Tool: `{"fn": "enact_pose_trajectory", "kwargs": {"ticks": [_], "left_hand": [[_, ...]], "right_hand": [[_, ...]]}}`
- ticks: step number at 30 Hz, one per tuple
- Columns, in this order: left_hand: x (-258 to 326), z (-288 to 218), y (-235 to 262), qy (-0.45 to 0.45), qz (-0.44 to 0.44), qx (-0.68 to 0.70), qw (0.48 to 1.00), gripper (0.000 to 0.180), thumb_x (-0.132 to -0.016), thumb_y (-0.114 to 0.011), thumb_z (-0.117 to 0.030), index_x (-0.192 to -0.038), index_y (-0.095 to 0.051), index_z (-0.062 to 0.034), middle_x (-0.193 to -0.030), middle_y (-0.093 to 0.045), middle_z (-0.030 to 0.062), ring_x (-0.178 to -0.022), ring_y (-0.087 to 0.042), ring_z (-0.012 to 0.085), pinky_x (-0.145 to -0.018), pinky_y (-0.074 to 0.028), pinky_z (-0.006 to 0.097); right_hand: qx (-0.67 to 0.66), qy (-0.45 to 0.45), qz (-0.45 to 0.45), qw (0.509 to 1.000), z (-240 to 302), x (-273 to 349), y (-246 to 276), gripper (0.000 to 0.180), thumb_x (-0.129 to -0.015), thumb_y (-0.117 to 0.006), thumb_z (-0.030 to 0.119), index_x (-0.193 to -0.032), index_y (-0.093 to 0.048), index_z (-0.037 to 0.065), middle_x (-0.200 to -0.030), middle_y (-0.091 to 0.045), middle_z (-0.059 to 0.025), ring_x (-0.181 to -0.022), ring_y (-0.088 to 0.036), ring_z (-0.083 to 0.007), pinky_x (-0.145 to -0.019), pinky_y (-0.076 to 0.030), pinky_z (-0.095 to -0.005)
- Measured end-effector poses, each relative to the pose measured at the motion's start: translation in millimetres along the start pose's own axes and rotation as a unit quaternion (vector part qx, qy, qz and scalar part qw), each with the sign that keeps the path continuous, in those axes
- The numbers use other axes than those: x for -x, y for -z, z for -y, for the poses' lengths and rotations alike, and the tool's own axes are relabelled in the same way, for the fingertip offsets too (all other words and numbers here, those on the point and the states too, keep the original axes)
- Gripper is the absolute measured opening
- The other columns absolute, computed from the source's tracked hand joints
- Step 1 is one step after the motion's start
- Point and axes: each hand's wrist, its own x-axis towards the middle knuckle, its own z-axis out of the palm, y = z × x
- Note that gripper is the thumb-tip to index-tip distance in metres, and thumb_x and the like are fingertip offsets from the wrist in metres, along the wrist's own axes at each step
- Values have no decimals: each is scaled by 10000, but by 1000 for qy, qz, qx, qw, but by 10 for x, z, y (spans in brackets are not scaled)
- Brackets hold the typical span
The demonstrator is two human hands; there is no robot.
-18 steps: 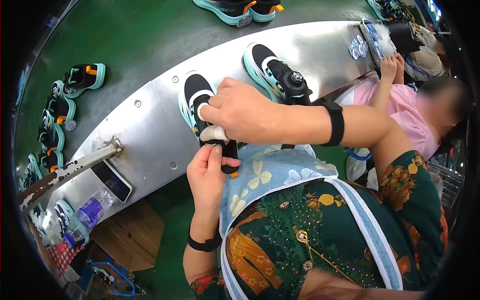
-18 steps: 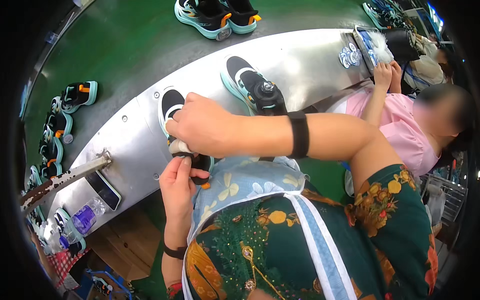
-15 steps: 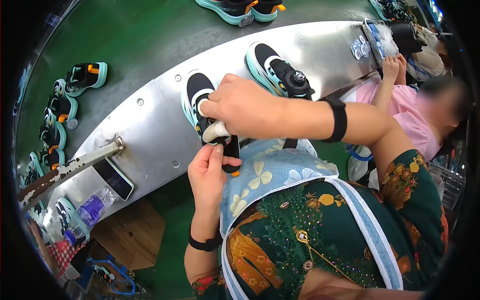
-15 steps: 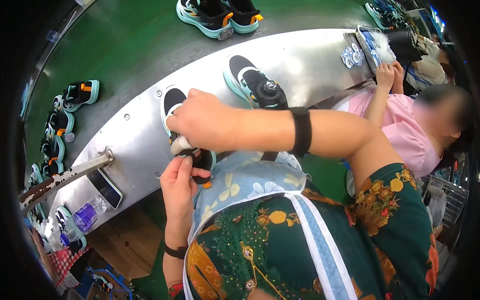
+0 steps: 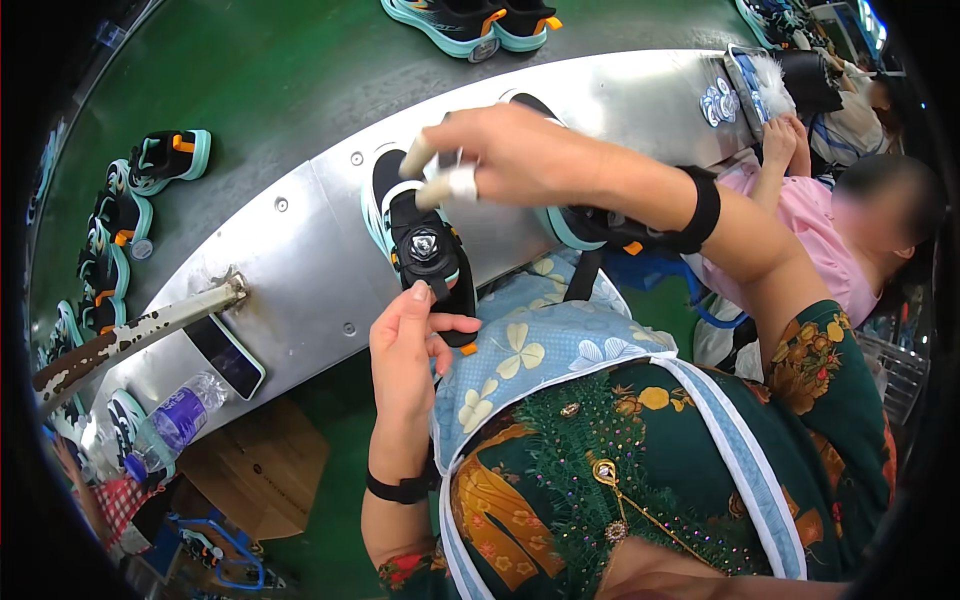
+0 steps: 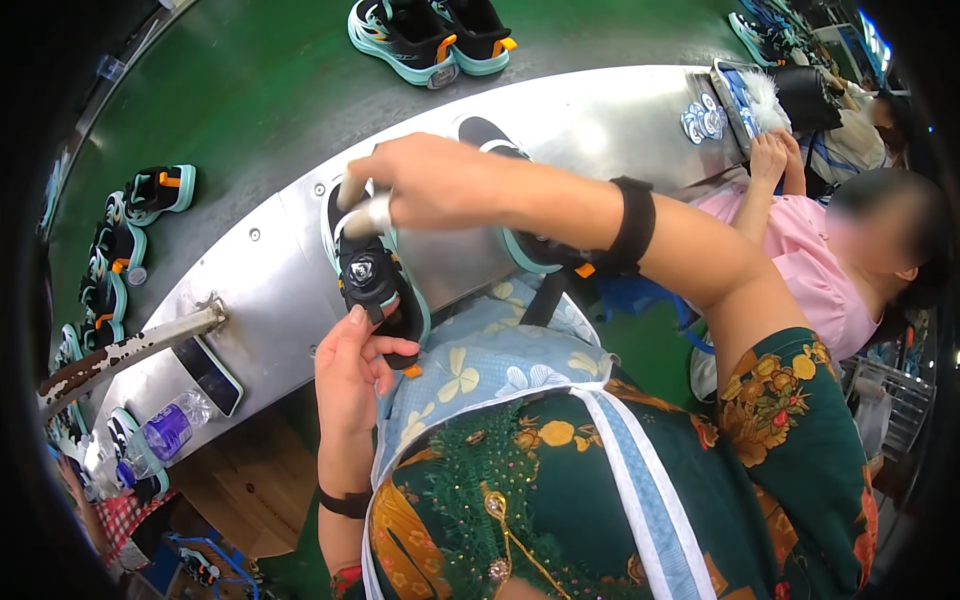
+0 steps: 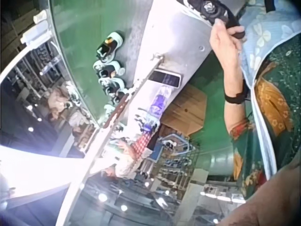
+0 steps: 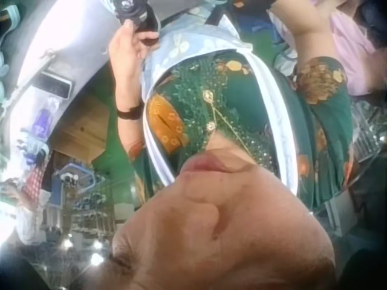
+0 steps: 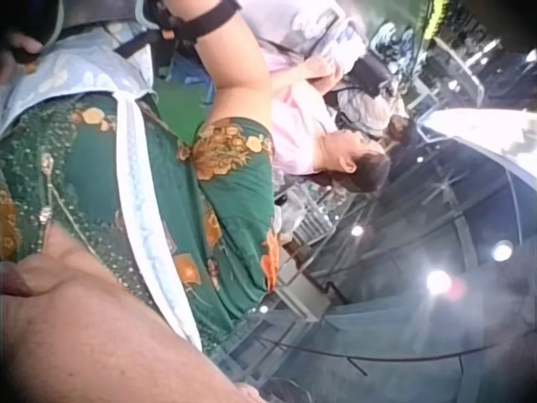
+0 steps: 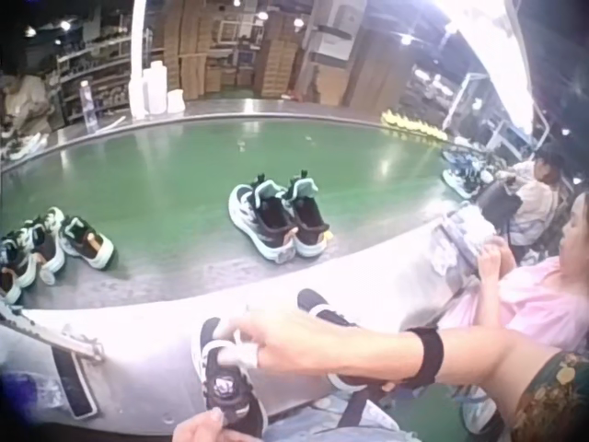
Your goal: Using a white cloth to wipe and clean black and green sneakers on a conveyor belt.
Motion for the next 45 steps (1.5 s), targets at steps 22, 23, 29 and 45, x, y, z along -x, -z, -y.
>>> {"fn": "enact_pose_trajectory", "kwargs": {"ticks": [22,23,29,45], "left_hand": [[-227,-46,-48,22,20,-91,995,354,-987,-460,-230,-969,-639,75,-1007,-691,173,-607,-680,156,-337,-318,186],[-228,-32,-50,18,20,-96,995,356,-987,-462,-231,-977,-638,78,-1008,-690,175,-605,-680,157,-334,-313,188],[-153,-67,-173,5,10,-126,992,340,-989,-469,-231,-1064,-620,65,-1013,-688,157,-684,-667,119,-420,-367,188],[-6,148,-429,-238,11,-429,871,273,-875,-607,-20,-1147,-620,-27,-998,-635,69,-822,-606,117,-621,-480,228]], "right_hand": [[-68,10,125,990,-9,145,-84,364,-803,-636,74,-1167,-634,77,-922,-580,-154,-981,-561,-342,-836,-457,-410],[-1,79,86,993,-51,156,-138,364,-809,-649,86,-1172,-642,102,-876,-565,-123,-923,-558,-314,-797,-465,-390],[98,124,-13,987,-177,269,-146,420,-801,-676,100,-1212,-642,177,-803,-550,-80,-808,-546,-251,-717,-476,-347],[42,54,38,997,-243,400,73,356,-839,-685,268,-1162,-644,123,-878,-597,-142,-850,-596,-317,-754,-481,-379]]}}
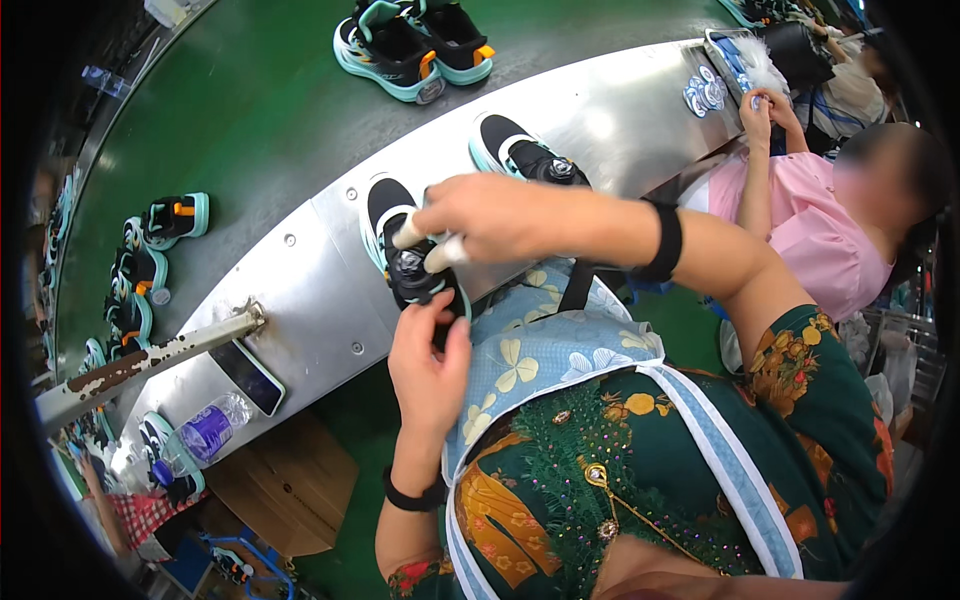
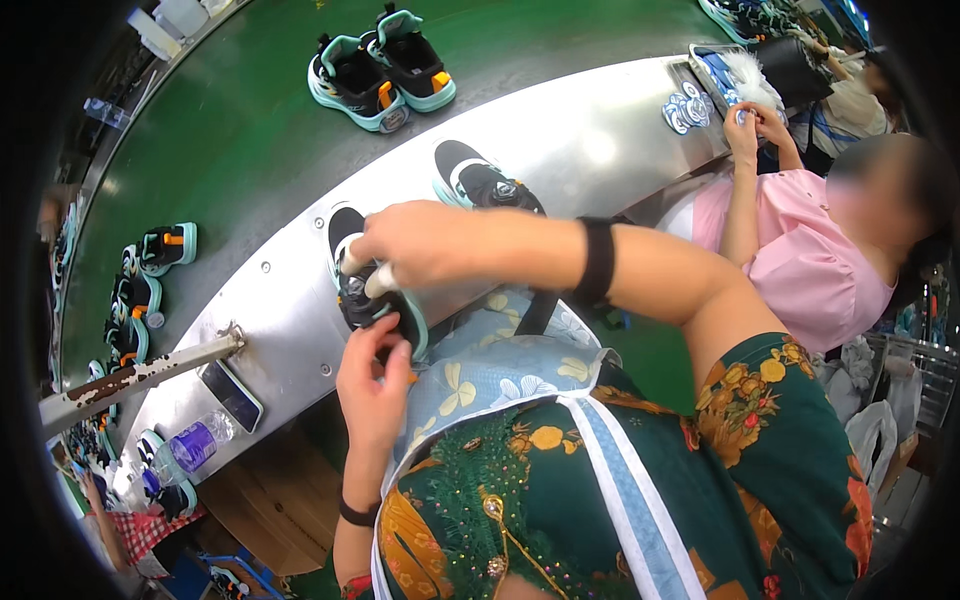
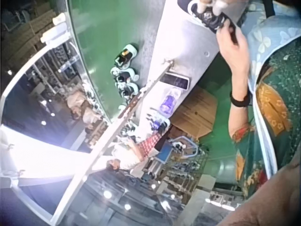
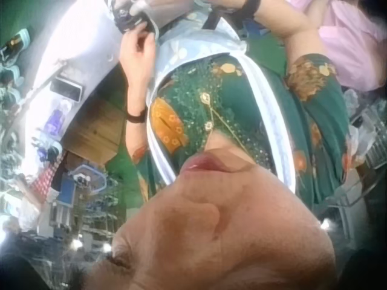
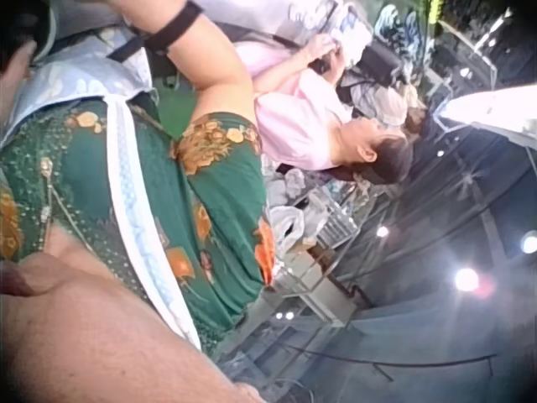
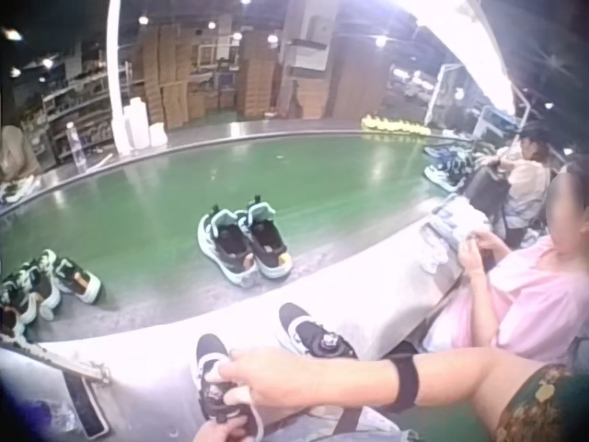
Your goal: Using a white cloth to wipe and clean black and green sneakers on a conveyor belt.
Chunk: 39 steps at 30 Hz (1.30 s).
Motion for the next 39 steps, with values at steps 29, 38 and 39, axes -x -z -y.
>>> {"fn": "enact_pose_trajectory", "kwargs": {"ticks": [29,38,39], "left_hand": [[-2400,770,1834,-189,-144,-401,884,235,-823,-598,-85,-1045,-677,-85,-878,-618,148,-855,-599,341,-756,-470,392],[-2844,2,217,-353,-173,-251,885,268,-789,-637,-157,-1041,-670,-71,-982,-663,123,-984,-588,321,-845,-468,428],[-2879,96,-45,-351,-200,-282,870,271,-801,-644,-192,-1038,-659,-63,-973,-656,130,-960,-583,327,-846,-459,423]], "right_hand": [[-94,-282,-218,930,-1017,352,696,396,-951,-572,197,-1343,-523,172,-989,-632,-102,-788,-570,-160,-735,-485,-322],[161,-182,-161,957,-1596,-335,977,476,-814,-636,78,-1274,-537,155,-952,-628,-188,-902,-615,-346,-778,-486,-415],[136,-191,-158,959,-1581,-409,993,383,-808,-668,145,-1183,-591,142,-955,-649,-171,-909,-627,-330,-784,-492,-409]]}}
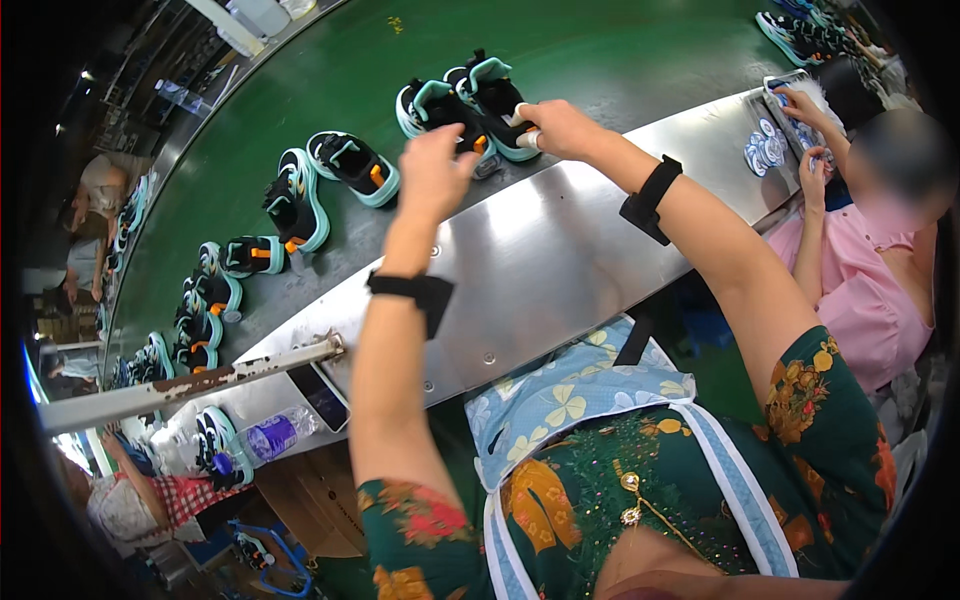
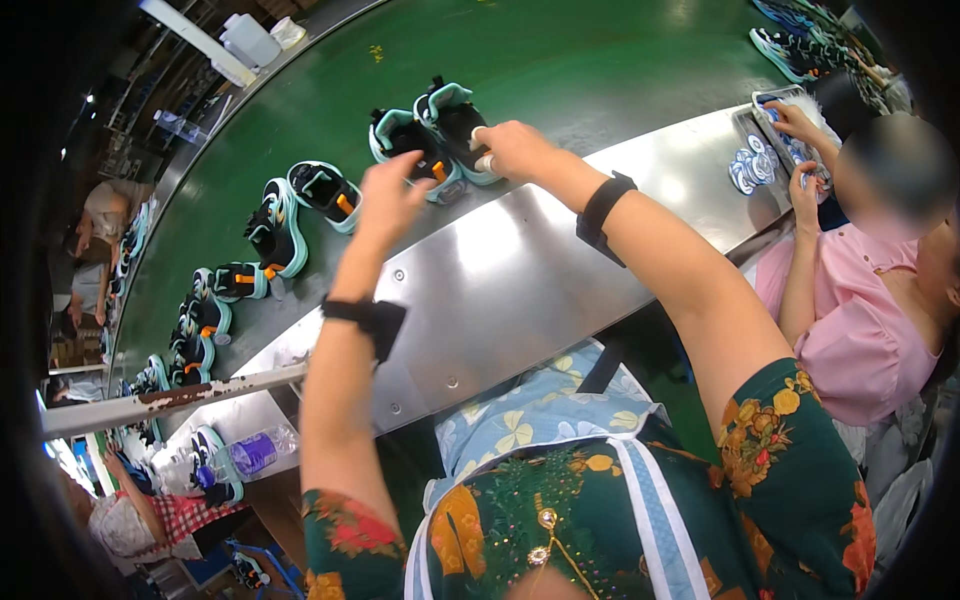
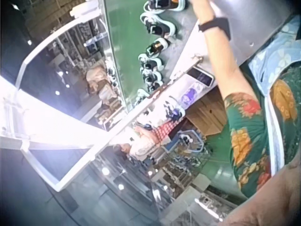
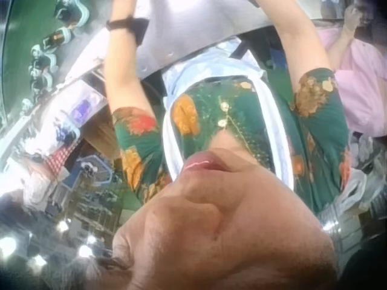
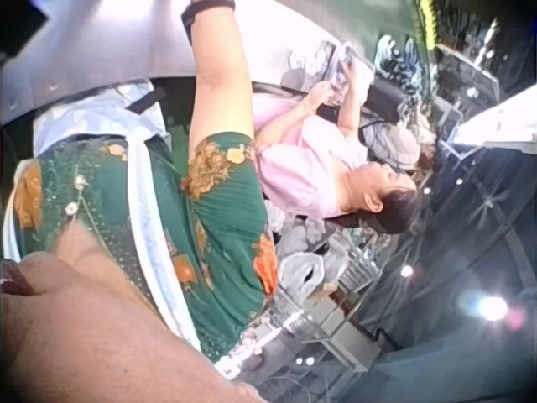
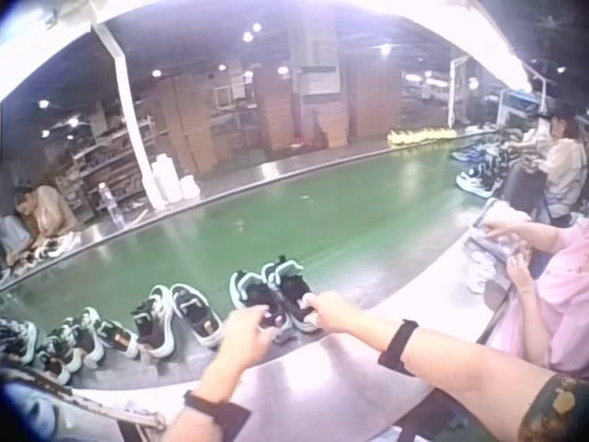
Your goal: Using a white cloth to wipe and clean black and green sneakers on a conveyor belt.
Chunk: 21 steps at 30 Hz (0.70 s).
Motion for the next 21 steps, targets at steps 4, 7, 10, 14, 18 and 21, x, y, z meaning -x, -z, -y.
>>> {"fn": "enact_pose_trajectory", "kwargs": {"ticks": [4,7,10,14,18,21], "left_hand": [[-23,-186,-14,56,128,7,990,240,-820,-656,-243,-944,-635,-39,-932,-636,141,-903,-565,337,-809,-448,423],[188,-534,686,-20,176,125,976,169,-850,-640,-178,-912,-617,-23,-902,-607,152,-846,-545,348,-750,-432,422],[689,-780,1447,-16,366,128,922,197,-784,-679,-97,-958,-614,-31,-995,-608,138,-966,-556,323,-861,-421,407],[1292,-1022,1679,59,266,84,959,269,-774,-621,2,-1042,-620,-23,-1122,-589,145,-1048,-536,334,-922,-410,399],[1503,-1514,1680,322,86,162,929,277,-842,-582,-6,-1119,-587,12,-1068,-613,153,-891,-611,224,-744,-489,308],[1519,-1731,1372,457,152,230,846,280,-873,-611,-68,-1128,-561,35,-964,-619,154,-724,-615,188,-607,-496,302]], "right_hand": [[-22,-20,43,999,394,317,331,266,-781,-710,244,-1006,-679,106,-916,-686,-142,-886,-651,-307,-765,-507,-397],[-121,48,61,990,387,915,305,225,-809,-694,251,-973,-690,98,-843,-673,-171,-798,-656,-307,-719,-508,-388],[-62,45,114,990,763,1644,116,247,-804,-678,277,-971,-664,97,-812,-669,-175,-783,-653,-353,-707,-511,-414],[-107,29,209,972,1109,2091,-168,303,-818,-659,282,-1040,-642,77,-846,-667,-210,-824,-642,-388,-729,-509,-438],[-325,147,286,889,865,1858,214,211,-842,-685,193,-1015,-694,73,-901,-703,-118,-772,-670,-248,-710,-505,-348],[-313,139,184,921,579,1494,467,274,-804,-710,166,-1073,-689,117,-862,-691,-91,-774,-655,-217,-709,-500,-349]]}}
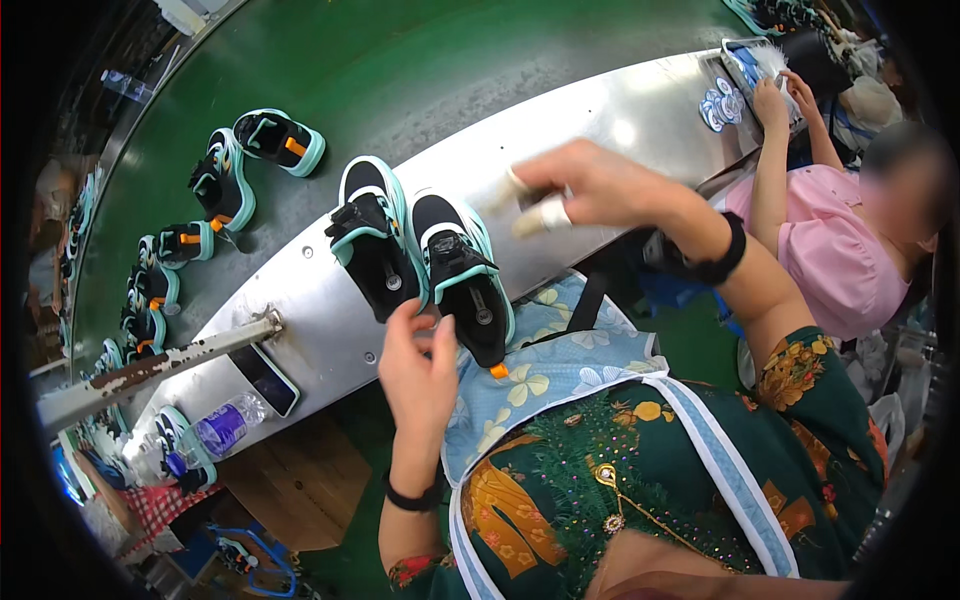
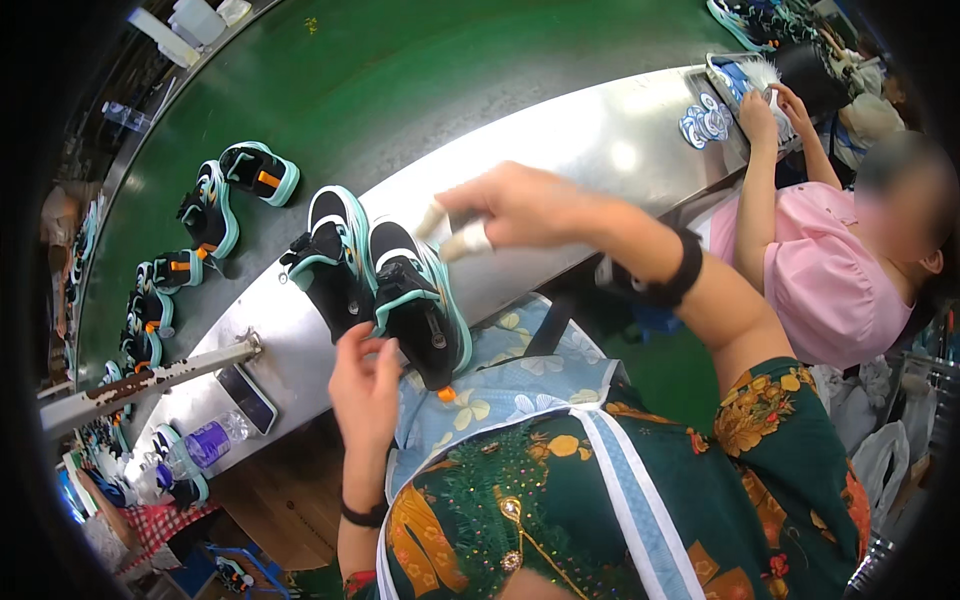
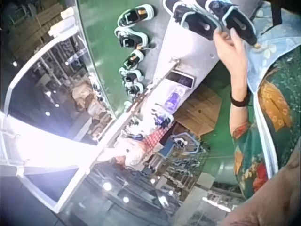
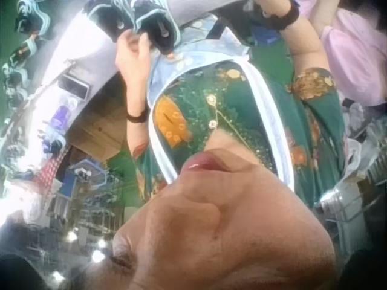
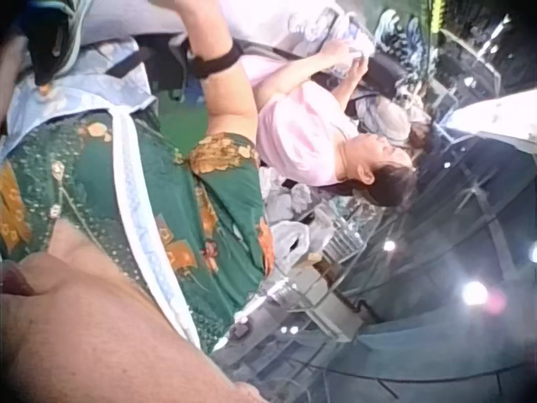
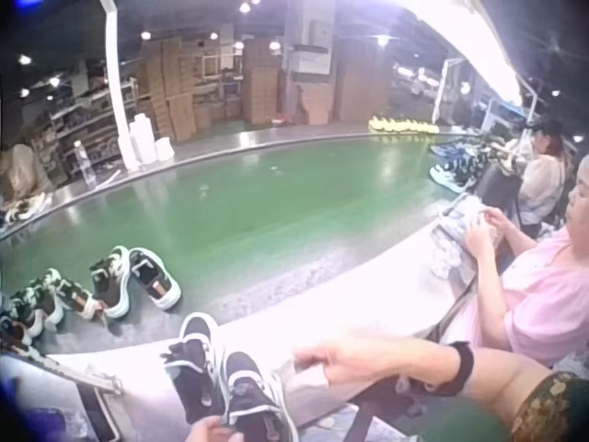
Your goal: Using a white cloth to wipe and clean black and green sneakers on a conveyor belt.
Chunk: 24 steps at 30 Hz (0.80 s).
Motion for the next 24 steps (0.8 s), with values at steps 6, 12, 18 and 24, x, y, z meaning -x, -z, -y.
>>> {"fn": "enact_pose_trajectory", "kwargs": {"ticks": [6,12,18,24], "left_hand": [[-130,130,-287,-121,-61,-45,990,178,-868,-610,-51,-1033,-563,0,-856,-581,132,-670,-593,248,-592,-462,340],[-202,228,-410,-109,-126,-16,986,95,-888,-576,-41,-969,-578,9,-827,-586,132,-657,-588,259,-602,-467,352],[-84,-34,-250,43,-39,152,987,180,-953,-571,-183,-983,-631,-16,-810,-647,68,-503,-491,56,-437,-313,180],[-155,4,-247,200,230,297,905,308,-976,-523,-259,-1033,-644,18,-717,-671,96,-442,-478,48,-369,-259,177]], "right_hand": [[76,17,107,991,-106,-549,-262,610,-690,-774,159,-1266,-575,196,-986,-602,-156,-906,-605,-316,-769,-481,-386],[299,34,215,929,48,-324,-343,513,-706,-709,71,-1199,-569,110,-897,-560,-153,-799,-620,-368,-690,-493,-446],[301,28,162,939,-66,-212,-333,492,-684,-720,59,-1155,-580,59,-880,-579,-147,-781,-630,-351,-678,-501,-440],[52,15,96,994,-194,-100,-279,350,-735,-725,97,-1059,-606,46,-857,-604,-168,-783,-628,-340,-688,-494,-426]]}}
